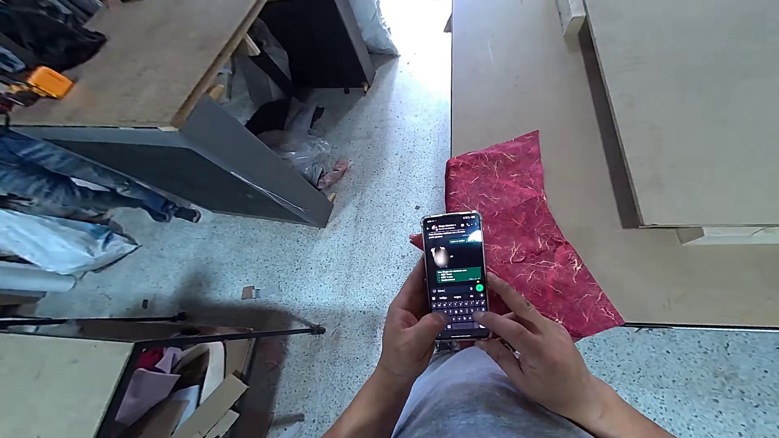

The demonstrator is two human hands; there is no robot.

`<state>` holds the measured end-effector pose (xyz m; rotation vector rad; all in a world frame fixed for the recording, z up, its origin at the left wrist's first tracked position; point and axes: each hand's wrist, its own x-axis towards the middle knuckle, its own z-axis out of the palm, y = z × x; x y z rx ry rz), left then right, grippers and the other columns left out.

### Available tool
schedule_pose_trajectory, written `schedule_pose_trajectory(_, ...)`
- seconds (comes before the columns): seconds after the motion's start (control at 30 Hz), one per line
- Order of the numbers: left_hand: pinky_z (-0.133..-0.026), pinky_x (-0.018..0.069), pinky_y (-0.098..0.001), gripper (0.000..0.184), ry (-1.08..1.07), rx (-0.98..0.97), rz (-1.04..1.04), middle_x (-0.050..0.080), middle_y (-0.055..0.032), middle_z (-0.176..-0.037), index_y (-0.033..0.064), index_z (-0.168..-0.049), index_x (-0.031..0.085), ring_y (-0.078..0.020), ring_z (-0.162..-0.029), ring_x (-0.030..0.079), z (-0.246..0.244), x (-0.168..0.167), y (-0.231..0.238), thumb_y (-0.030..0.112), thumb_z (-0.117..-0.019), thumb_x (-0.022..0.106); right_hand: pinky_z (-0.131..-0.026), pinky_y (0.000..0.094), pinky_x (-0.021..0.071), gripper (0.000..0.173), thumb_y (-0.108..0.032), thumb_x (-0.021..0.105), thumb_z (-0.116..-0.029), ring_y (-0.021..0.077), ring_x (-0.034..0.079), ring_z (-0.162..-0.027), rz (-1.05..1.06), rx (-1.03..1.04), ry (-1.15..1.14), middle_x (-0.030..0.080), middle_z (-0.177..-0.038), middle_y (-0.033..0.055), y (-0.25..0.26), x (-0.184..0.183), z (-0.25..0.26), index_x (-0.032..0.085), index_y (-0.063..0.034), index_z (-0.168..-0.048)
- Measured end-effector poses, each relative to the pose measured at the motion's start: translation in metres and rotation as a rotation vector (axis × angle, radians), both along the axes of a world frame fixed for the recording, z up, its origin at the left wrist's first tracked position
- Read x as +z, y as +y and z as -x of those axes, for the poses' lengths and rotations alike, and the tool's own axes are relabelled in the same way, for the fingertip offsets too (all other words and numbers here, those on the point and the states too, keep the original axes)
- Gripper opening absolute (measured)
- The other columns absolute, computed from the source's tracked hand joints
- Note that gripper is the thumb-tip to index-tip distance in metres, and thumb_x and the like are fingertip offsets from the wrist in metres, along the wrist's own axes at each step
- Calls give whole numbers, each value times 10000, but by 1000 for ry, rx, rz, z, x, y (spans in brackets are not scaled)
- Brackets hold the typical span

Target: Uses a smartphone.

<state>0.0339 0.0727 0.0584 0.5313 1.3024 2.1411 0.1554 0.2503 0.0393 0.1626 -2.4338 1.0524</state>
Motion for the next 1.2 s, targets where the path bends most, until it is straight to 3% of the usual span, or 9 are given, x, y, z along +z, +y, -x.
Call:
schedule_pose_trajectory(0.13, -918, 594, -437, 774, 11, 64, 32, 604, -154, -1355, 139, -1579, 351, -241, -1117, 677, -4, 0, 3, 5, -856, 591, -774, 304, 628, 327, -302, 700, -985, 138, 716, -1022, 3, -4, 7, 465, -1577, 91, 1, 0, 1, 680, -178, -1287)
schedule_pose_trajectory(0.33, -866, 619, -433, 699, 13, 177, 123, 644, -163, -1294, 140, -1547, 410, -248, -1058, 706, -10, 5, 10, -28, -896, 599, -738, 305, 620, 384, -314, 719, -969, 133, 708, -980, -4, -5, 4, 476, -1561, 90, 2, 3, 2, 648, -173, -1319)
schedule_pose_trajectory(0.47, -886, 609, -424, 711, 33, 138, 96, 628, -153, -1318, 146, -1567, 381, -233, -1079, 693, -8, 4, 9, 3, -902, 588, -757, 313, 627, 407, -312, 712, -974, 146, 708, -1034, -22, -6, 1, 447, -1581, 97, 3, 4, 2, 634, -197, -1356)
schedule_pose_trajectory(0.67, -902, 602, -432, 762, 41, 93, 76, 611, -149, -1347, 148, -1585, 342, -234, -1100, 685, -7, 1, 5, 15, -873, 578, -698, 292, 599, 387, -328, 667, -999, 99, 682, -857, -73, -8, -35, 422, -1595, 92, 3, 3, 1, 663, -207, -1366)
schedule_pose_trajectory(0.8, -886, 614, -424, 814, 48, 102, 119, 618, -140, -1344, 161, -1595, 312, -235, -1091, 694, -10, 0, 5, 19, -858, 626, -747, 314, 623, 390, -323, 680, -992, 143, 710, -995, -49, -16, -19, 443, -1584, 100, 2, 2, 0, 651, -204, -1362)
schedule_pose_trajectory(1.07, -899, 620, -414, 925, 108, 157, 206, 631, -142, -1325, 181, -1603, 291, -261, -1098, 696, -15, 3, 13, -12, -819, 742, -784, 320, 629, 437, -306, 709, -974, 164, 700, -1082, -26, -22, 3, 447, -1584, 95, 0, 0, -1, 614, -195, -1386)
schedule_pose_trajectory(1.13, -885, 629, -408, 924, 111, 181, 249, 640, -135, -1319, 191, -1601, 304, -261, -1089, 703, -16, 5, 15, -43, -819, 738, -780, 320, 627, 429, -303, 700, -980, 157, 703, -1060, -30, -22, -2, 440, -1588, 93, 0, 0, -1, 618, -203, -1389)
schedule_pose_trajectory(1.2, -887, 628, -409, 910, 116, 175, 249, 638, -135, -1323, 192, -1602, 302, -262, -1092, 702, -15, 6, 15, -43, -834, 730, -740, 306, 614, 400, -305, 684, -990, 127, 702, -950, -41, -21, -9, 436, -1586, 97, 0, 0, -1, 645, -202, -1374)
